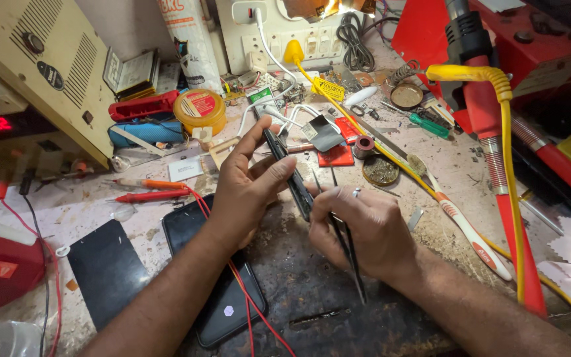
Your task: The person disassembles a small electronic device, likely a mobile phone, using tweezers and a prying tool. They remove the back cover, battery, and internal components, placing them on the workbench.
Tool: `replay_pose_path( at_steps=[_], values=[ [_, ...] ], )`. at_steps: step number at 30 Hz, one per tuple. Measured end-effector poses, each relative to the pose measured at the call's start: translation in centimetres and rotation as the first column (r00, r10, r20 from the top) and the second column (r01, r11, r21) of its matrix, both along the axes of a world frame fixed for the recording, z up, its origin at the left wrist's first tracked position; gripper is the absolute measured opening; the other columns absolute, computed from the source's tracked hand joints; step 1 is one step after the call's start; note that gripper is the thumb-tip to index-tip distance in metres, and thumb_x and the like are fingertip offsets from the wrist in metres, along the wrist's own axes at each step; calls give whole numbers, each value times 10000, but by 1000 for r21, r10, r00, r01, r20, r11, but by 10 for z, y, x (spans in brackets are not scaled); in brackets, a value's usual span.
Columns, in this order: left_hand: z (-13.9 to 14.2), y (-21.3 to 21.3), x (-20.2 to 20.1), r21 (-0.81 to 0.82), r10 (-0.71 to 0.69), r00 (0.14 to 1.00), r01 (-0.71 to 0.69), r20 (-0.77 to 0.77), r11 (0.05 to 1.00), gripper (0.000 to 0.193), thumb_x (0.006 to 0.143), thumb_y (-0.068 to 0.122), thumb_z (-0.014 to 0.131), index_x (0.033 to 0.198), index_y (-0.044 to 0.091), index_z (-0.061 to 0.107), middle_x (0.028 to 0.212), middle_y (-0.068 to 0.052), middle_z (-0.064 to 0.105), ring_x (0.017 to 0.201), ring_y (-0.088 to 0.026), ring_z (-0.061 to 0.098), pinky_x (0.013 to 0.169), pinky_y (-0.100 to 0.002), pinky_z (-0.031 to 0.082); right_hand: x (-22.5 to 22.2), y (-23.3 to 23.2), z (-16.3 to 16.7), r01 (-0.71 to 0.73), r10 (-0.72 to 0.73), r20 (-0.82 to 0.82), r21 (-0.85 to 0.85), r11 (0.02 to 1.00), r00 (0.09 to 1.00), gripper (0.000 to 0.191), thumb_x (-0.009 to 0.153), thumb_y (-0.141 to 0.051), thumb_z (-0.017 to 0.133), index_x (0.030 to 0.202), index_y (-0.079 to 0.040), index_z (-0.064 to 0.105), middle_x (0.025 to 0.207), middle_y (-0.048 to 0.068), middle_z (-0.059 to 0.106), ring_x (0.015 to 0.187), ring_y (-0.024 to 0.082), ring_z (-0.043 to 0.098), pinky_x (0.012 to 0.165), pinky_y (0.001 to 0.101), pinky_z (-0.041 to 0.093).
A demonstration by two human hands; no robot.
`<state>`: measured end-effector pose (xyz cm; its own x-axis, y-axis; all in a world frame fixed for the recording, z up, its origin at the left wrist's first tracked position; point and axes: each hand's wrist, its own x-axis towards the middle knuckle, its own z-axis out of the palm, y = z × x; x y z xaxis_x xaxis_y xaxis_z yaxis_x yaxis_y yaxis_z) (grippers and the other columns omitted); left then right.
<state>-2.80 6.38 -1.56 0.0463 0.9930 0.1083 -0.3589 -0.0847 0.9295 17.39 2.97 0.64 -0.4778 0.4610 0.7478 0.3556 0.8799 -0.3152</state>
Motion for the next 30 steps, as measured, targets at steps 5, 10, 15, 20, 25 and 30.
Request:
replay_pose_path(
  at_steps=[5, 10, 15, 20, 25, 30],
  values=[
    [1, 2, -3, 45, 0, 1000, 0, 3, 999, 785, 902, 34, 696, 1608, 139, 369, 1143, -40, 697, 927, -94, 674, 821, -263, 611, 0, 3, 1, 46, -49, -77, -36, 998, 996, 182, 809, 1, 725, 937, -60, 611, 876, 96, 707, 923, 259, 795, 789, 347, 616],
    [-2, 3, -2, 2, 16, 999, -16, 28, 1000, 800, 893, 34, 687, 1616, 133, 361, 1130, -56, 711, 875, -117, 668, 759, -262, 577, 3, 8, 0, 217, -228, -104, -113, 970, 968, 119, 825, 24, 701, 901, -43, 639, 801, 85, 697, 720, 165, 749, 669, 290, 572],
    [-4, 7, -2, -15, 34, 994, -33, 100, 999, 784, 898, 30, 660, 1602, 83, 320, 1389, -10, 575, 937, -156, 688, 789, -324, 605, 3, 15, -11, 138, -208, -192, -321, 937, 959, 105, 866, 15, 686, 936, -34, 625, 860, 30, 716, 720, 62, 667, 657, 224, 555],
    [-2, 10, -9, -23, 9, 969, -3, 247, 1000, 745, 965, 46, 573, 1635, 70, 247, 1375, -106, 560, 1033, -158, 690, 880, -374, 632, 7, 34, -18, -112, -245, -436, -646, 755, 866, 112, 904, 39, 641, 959, -51, 605, 927, 32, 695, 771, 58, 633, 682, 240, 561],
    [1, 10, -10, -179, 112, 961, -67, 252, 982, 680, 964, 114, 421, 1615, 166, 230, 1168, -157, 650, 868, -243, 732, 732, -408, 640, 9, 42, -18, -327, -349, -610, -727, 603, 711, 133, 908, 14, 648, 967, -88, 588, 919, 24, 639, 816, 107, 688, 725, 323, 638],
    [2, 18, -27, -242, 274, 953, -238, 126, 941, 641, 941, 123, 400, 1560, 187, 248, 1161, -193, 634, 880, -272, 682, 709, -408, 569, 12, 42, -15, -334, -379, -615, -737, 587, 692, 110, 932, -18, 641, 966, -106, 585, 926, 20, 651, 827, 125, 690, 741, 321, 627]
  ],
)
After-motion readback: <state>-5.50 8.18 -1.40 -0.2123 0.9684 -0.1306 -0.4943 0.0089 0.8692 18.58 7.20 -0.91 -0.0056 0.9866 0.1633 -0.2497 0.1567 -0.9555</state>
